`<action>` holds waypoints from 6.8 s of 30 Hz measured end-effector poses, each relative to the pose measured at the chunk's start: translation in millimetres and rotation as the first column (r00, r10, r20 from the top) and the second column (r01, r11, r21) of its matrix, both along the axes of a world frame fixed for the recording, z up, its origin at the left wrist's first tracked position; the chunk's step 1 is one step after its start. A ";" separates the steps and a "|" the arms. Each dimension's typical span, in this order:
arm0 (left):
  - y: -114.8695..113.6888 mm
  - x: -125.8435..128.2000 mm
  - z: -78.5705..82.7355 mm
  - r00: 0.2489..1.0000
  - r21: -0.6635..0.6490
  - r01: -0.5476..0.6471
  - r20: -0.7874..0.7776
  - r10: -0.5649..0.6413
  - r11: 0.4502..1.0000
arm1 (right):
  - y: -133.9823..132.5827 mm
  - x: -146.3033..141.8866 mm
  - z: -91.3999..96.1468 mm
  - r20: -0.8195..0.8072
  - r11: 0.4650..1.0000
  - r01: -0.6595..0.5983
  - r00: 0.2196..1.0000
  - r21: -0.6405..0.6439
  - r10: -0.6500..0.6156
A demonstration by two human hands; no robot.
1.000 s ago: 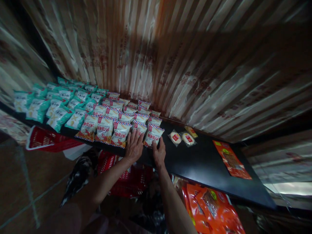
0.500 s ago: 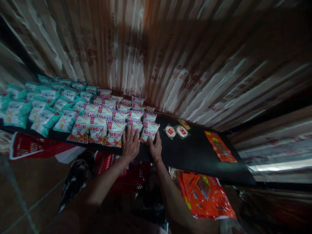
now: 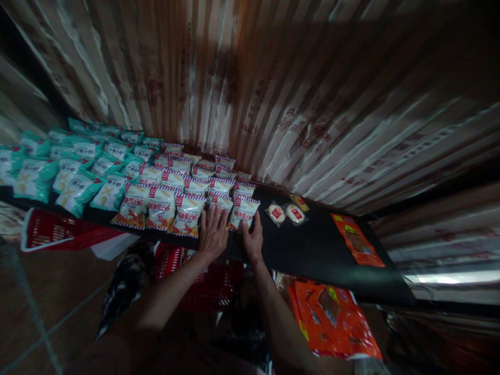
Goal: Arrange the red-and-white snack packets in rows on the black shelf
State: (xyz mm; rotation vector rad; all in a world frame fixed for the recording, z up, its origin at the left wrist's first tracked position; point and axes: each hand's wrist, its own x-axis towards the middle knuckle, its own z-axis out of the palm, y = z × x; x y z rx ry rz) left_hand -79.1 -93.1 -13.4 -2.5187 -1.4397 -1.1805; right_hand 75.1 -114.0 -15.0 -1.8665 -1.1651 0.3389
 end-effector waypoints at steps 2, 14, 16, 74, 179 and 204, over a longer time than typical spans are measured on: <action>0.5 0.1 -0.1 1.000 -0.006 -0.001 0.015 0.001 1.000 | 0.4 -0.2 -0.5 0.017 1.000 -0.011 1.000 0.007 0.010; 1.2 0.4 -1.5 0.994 -0.024 -0.092 0.051 0.094 0.995 | 2.9 0.3 -3.4 0.037 1.000 0.008 0.999 -0.005 -0.008; 2.2 0.2 -2.3 0.995 -0.010 -0.087 0.054 0.087 0.996 | 3.6 0.5 -4.2 0.035 1.000 0.004 0.999 0.000 -0.004; 8.2 3.1 -9.0 0.985 -0.017 -0.149 0.083 0.150 0.989 | 2.6 -0.2 -1.4 0.066 1.000 0.000 0.998 -0.012 0.001; -4.9 -66.6 0.9 0.980 0.097 -0.192 0.079 0.184 0.977 | 4.6 -1.0 2.0 0.078 0.998 -0.003 0.997 -0.063 0.008; 1.9 -63.7 -11.3 0.960 0.106 -0.279 0.015 0.279 0.954 | 4.5 0.6 -3.0 0.105 1.000 -0.008 0.994 -0.006 0.008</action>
